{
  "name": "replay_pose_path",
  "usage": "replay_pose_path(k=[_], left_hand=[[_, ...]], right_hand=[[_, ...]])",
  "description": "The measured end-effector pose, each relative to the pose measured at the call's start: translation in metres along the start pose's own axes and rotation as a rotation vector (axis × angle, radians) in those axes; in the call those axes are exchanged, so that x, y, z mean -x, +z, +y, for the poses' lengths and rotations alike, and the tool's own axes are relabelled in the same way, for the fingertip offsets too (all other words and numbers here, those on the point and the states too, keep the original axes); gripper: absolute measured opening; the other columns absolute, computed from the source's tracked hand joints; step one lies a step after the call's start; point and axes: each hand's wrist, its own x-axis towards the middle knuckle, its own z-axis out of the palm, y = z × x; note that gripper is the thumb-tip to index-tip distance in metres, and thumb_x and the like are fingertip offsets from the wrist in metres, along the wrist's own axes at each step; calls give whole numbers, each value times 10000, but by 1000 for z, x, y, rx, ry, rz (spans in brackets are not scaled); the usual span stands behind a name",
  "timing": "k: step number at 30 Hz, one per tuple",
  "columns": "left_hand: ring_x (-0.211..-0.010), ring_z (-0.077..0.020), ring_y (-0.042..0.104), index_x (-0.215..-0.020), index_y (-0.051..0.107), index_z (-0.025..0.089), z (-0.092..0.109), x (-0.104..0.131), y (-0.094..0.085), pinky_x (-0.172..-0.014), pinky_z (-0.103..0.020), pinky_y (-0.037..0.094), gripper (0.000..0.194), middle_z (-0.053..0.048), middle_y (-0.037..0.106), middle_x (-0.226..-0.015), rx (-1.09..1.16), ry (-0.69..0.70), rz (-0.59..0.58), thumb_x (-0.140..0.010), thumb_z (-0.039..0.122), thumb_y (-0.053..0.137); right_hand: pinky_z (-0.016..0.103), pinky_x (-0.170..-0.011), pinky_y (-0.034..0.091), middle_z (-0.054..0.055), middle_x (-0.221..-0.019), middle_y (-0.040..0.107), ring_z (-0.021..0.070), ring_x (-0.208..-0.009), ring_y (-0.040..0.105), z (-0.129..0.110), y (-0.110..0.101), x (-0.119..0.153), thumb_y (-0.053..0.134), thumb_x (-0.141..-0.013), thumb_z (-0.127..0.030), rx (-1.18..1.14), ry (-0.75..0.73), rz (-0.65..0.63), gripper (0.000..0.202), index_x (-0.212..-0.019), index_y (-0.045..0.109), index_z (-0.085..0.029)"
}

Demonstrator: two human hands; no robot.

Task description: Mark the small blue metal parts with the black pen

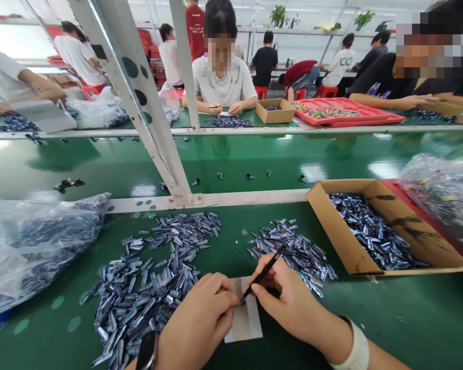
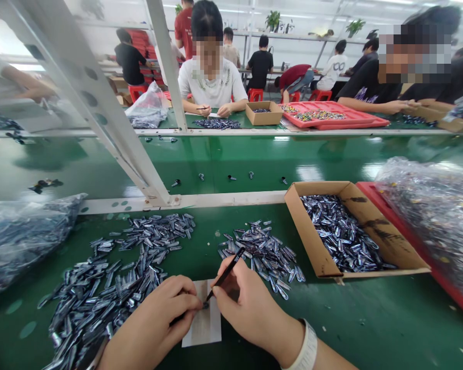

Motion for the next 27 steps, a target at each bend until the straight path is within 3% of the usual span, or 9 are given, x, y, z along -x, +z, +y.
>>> replay_pose_path(k=[8,16,19,21,24,27], left_hand=[[-898,-191,607,-837,672,218,4,-1,-2,-792,-318,527,253,-15,637,-946,-76,-41,-39,-803,6,539],[-878,-189,606,-865,665,233,9,1,1,-796,-316,512,305,2,664,-939,-119,32,-14,-778,-18,516],[-865,-186,612,-886,667,233,5,1,-2,-789,-309,512,248,-7,667,-913,-101,62,74,-831,44,517],[-849,-194,620,-914,674,223,-5,-1,-9,-791,-330,514,219,-20,671,-889,-159,41,193,-884,107,491],[-864,-233,628,-966,690,199,-26,-4,-23,-820,-398,511,225,-53,686,-910,-341,-110,405,-928,210,469],[-878,-259,630,-954,716,193,-42,-5,-35,-824,-426,510,237,-70,697,-938,-441,-238,461,-917,284,501]], right_hand=[[295,-700,559,5,-860,619,158,-774,662,0,-3,1,545,-855,-78,31,-54,15,170,-925,527,-232],[304,-703,573,6,-875,655,168,-781,687,2,1,2,567,-853,-101,7,-25,11,183,-933,494,-248],[317,-699,589,16,-881,644,169,-757,689,3,-2,0,598,-874,-178,0,-51,75,123,-923,507,-245],[336,-695,606,28,-889,653,174,-732,695,4,-8,-3,636,-883,-294,-45,-67,180,151,-927,500,-246],[367,-693,629,36,-870,675,193,-717,708,4,-19,-9,688,-842,-484,-120,-86,381,328,-942,475,-256],[386,-690,639,31,-857,675,209,-735,718,2,-26,-13,712,-793,-567,-143,-84,481,416,-939,468,-263]])
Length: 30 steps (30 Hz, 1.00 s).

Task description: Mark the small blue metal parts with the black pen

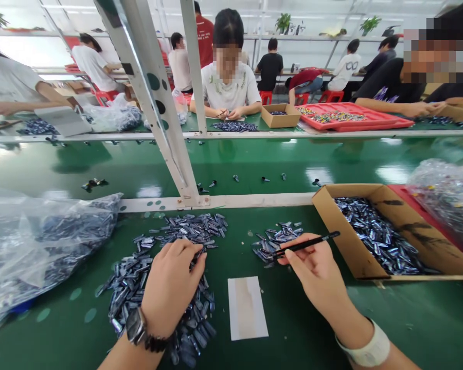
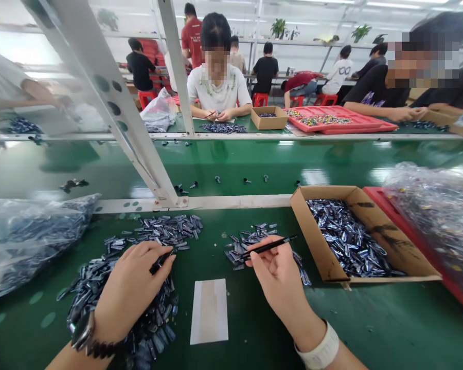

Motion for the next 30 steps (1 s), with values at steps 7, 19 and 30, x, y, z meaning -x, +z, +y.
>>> replay_pose_path(k=[7,19,30], left_hand=[[-856,-244,644,-862,713,208,-4,-2,-3,-785,-403,512,213,-53,712,-893,-3,-11,-77,-882,231,502],[-856,-249,670,-1035,687,187,-4,0,3,-804,-410,529,314,-71,739,-933,0,74,-4,-951,253,391],[-744,-155,671,-844,705,249,38,18,5,-717,-260,533,179,11,731,-789,483,174,-210,-881,194,539]], right_hand=[[375,-703,637,34,-877,666,188,-743,700,2,4,9,679,-843,-520,16,15,-124,342,-956,489,-259],[393,-720,615,62,-918,669,207,-776,681,2,5,13,680,-849,-407,82,80,-232,258,-953,512,-241],[336,-721,592,24,-901,635,182,-797,683,1,8,18,613,-861,-170,117,94,-396,120,-947,546,-221]])
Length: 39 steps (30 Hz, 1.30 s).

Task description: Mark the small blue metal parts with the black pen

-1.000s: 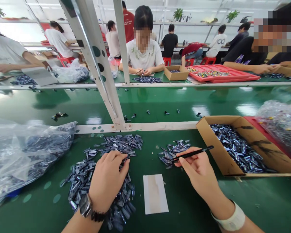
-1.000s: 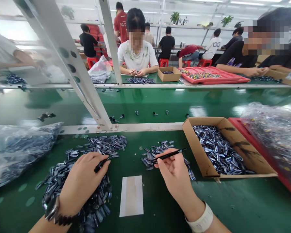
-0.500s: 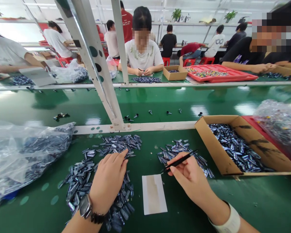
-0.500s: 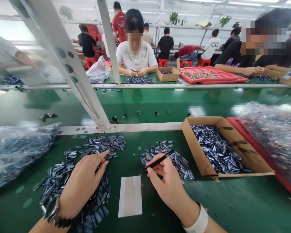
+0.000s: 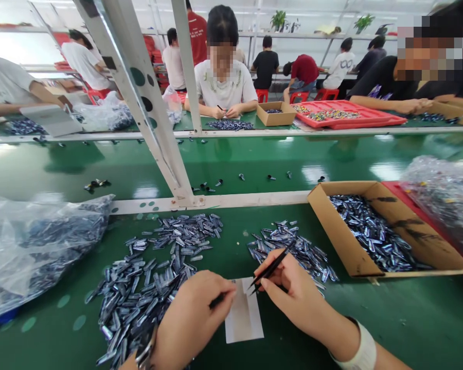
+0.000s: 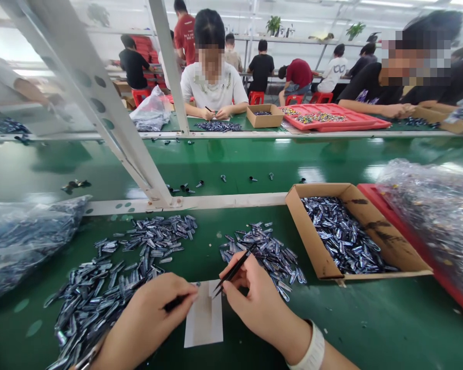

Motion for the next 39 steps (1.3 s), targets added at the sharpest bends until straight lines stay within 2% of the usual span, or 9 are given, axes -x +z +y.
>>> replay_pose_path(k=[4,7,11,18,27,36,39], left_hand=[[-801,-163,653,-804,729,264,8,2,4,-727,-262,517,192,14,710,-823,24,-22,-206,-831,118,607],[-835,-177,636,-813,733,265,10,2,3,-748,-287,516,181,0,685,-856,-19,-60,-266,-830,114,634],[-876,-196,619,-952,709,256,12,2,3,-796,-326,513,248,-10,664,-908,-40,-99,-258,-791,74,665],[-850,-183,597,-777,674,218,14,1,5,-784,-319,482,168,-2,631,-862,-32,-112,-298,-820,62,629],[-863,-186,585,-758,652,211,13,1,7,-785,-325,464,183,2,622,-870,-19,-138,-298,-796,35,617],[-856,-183,588,-767,660,223,13,2,6,-769,-314,468,180,2,629,-868,-35,-106,-271,-809,59,599],[-854,-187,584,-773,656,219,13,2,7,-775,-325,466,182,0,627,-866,-41,-106,-264,-796,47,599]], right_hand=[[329,-710,579,20,-890,634,180,-793,672,0,2,-1,599,-851,-150,1,3,-1,126,-937,543,-224],[325,-713,576,20,-893,637,183,-807,667,-1,3,-2,603,-844,-150,-14,14,-13,133,-929,537,-228],[321,-700,574,12,-872,632,182,-788,658,-2,3,-3,613,-838,-161,-1,27,1,124,-915,542,-227],[316,-680,572,3,-850,615,174,-755,651,2,2,-5,596,-845,-158,33,38,11,112,-909,535,-225],[348,-719,591,1,-851,639,180,-775,676,3,3,-5,599,-862,-195,0,74,-13,119,-911,499,-236],[357,-698,598,-8,-805,654,171,-696,676,-2,4,-7,680,-814,-320,-191,134,55,247,-895,459,-245],[343,-687,589,-18,-785,638,169,-698,669,-2,5,-5,673,-815,-286,-191,142,20,232,-891,457,-248]])
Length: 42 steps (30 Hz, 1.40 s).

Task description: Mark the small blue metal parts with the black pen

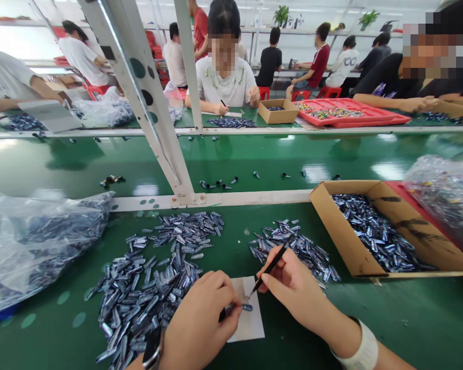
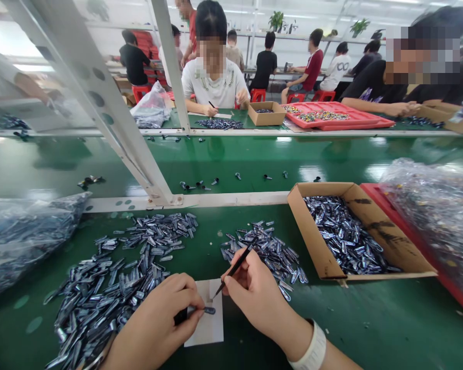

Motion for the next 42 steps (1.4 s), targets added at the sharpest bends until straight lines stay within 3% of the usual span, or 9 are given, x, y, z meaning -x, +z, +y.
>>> replay_pose_path(k=[11,34,42], left_hand=[[-854,-199,576,-771,634,214,1,0,2,-757,-339,456,188,-2,624,-871,1,-11,-2,-774,31,591],[-831,-188,578,-759,617,218,3,0,1,-731,-317,466,179,5,619,-852,-28,-3,1,-770,45,569],[-865,-174,579,-839,656,239,3,2,-1,-772,-306,467,244,14,632,-922,-61,91,-51,-826,23,543]], right_hand=[[347,-679,571,-22,-793,597,181,-723,649,6,0,3,589,-815,-157,152,-46,-58,195,-914,453,-254],[310,-691,559,-10,-821,635,176,-765,667,4,0,5,566,-843,-127,195,-88,-106,188,-929,457,-254],[306,-682,543,-12,-812,639,178,-767,672,1,-1,8,550,-845,-118,294,-150,-119,178,-934,477,-254]])
